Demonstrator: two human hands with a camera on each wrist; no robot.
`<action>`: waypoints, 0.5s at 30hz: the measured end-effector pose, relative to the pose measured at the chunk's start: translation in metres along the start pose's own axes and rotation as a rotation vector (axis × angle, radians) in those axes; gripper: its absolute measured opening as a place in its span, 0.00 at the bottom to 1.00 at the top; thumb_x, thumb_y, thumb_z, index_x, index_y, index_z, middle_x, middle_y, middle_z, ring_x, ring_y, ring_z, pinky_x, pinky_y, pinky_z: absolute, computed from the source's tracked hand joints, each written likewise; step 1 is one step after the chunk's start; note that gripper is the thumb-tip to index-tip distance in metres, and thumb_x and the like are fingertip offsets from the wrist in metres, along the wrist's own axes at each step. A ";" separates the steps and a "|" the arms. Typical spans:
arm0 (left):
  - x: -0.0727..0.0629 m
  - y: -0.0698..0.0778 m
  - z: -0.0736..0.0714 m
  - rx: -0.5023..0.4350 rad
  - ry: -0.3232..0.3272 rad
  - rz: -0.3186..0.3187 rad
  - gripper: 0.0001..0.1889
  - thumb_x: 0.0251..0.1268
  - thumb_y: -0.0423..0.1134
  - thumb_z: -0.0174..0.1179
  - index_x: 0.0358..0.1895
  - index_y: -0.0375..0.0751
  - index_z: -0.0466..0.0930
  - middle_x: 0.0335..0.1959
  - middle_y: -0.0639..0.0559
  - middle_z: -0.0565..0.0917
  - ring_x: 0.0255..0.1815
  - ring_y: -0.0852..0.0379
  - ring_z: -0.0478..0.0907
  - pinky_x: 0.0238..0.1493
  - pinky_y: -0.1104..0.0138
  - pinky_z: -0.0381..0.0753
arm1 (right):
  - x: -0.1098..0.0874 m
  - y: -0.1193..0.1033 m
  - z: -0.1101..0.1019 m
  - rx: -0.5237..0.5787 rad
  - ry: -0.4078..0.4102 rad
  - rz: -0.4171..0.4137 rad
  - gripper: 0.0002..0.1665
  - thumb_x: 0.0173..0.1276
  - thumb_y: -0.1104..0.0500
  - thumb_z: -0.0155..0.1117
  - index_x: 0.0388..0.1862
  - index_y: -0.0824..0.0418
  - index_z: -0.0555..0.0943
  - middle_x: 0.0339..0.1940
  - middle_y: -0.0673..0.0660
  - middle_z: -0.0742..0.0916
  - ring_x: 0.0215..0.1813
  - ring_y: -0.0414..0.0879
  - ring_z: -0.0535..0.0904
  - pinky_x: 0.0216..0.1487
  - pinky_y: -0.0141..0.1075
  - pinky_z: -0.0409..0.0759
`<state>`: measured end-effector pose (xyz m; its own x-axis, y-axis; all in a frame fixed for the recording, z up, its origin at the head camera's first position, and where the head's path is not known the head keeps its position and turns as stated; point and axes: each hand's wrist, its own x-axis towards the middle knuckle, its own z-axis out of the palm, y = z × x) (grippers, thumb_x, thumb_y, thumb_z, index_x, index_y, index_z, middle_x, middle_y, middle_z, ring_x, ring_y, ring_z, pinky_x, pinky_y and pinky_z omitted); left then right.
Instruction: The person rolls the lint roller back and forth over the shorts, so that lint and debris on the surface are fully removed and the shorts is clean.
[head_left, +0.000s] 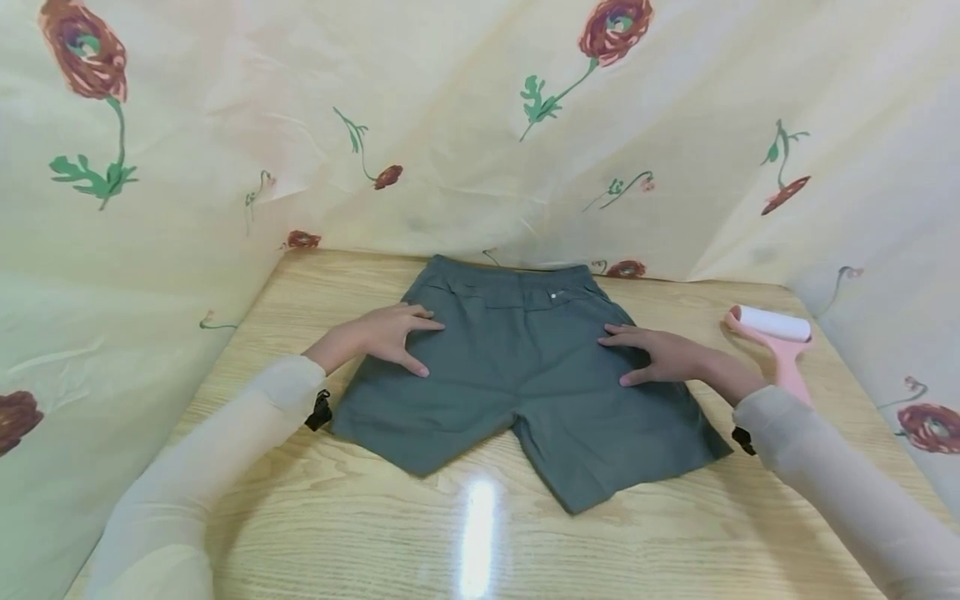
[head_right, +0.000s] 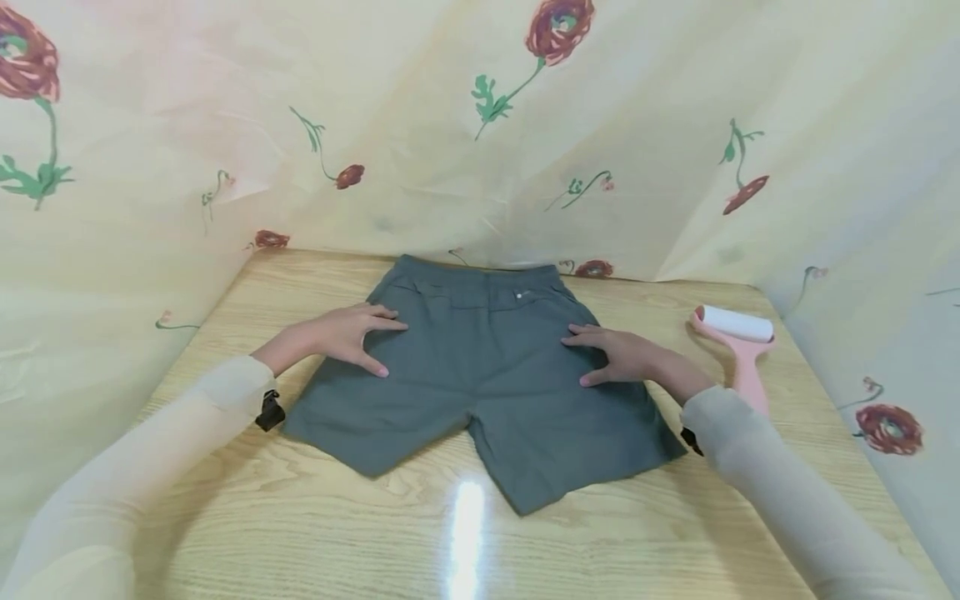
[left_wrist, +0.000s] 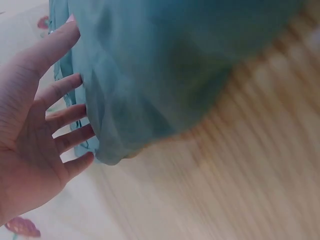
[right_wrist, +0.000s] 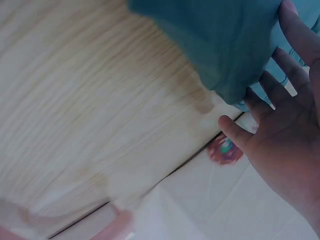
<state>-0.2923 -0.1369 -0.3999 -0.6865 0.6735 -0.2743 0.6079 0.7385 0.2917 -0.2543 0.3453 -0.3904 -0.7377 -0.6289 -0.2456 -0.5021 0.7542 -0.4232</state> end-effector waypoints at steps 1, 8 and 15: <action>0.002 0.003 -0.001 -0.007 -0.011 0.004 0.49 0.57 0.65 0.71 0.79 0.51 0.63 0.82 0.38 0.57 0.82 0.31 0.49 0.79 0.39 0.56 | -0.004 0.002 -0.001 0.009 0.001 0.011 0.45 0.65 0.48 0.74 0.76 0.64 0.69 0.81 0.72 0.62 0.80 0.74 0.53 0.73 0.69 0.60; 0.012 0.020 -0.007 -0.052 -0.082 0.046 0.49 0.55 0.59 0.75 0.79 0.50 0.63 0.84 0.40 0.53 0.84 0.32 0.45 0.79 0.41 0.56 | -0.021 0.016 -0.006 0.040 0.022 0.042 0.44 0.64 0.52 0.75 0.75 0.65 0.70 0.80 0.74 0.62 0.79 0.76 0.53 0.71 0.70 0.61; 0.019 0.028 -0.007 -0.065 -0.105 0.052 0.50 0.54 0.58 0.77 0.79 0.52 0.63 0.84 0.42 0.53 0.84 0.34 0.44 0.80 0.42 0.56 | -0.031 0.022 -0.007 0.058 0.019 0.078 0.45 0.63 0.52 0.76 0.75 0.64 0.70 0.81 0.73 0.61 0.80 0.76 0.52 0.72 0.69 0.61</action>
<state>-0.2917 -0.1037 -0.3909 -0.6068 0.7132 -0.3511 0.6122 0.7010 0.3659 -0.2459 0.3828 -0.3860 -0.7824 -0.5646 -0.2629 -0.4165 0.7882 -0.4531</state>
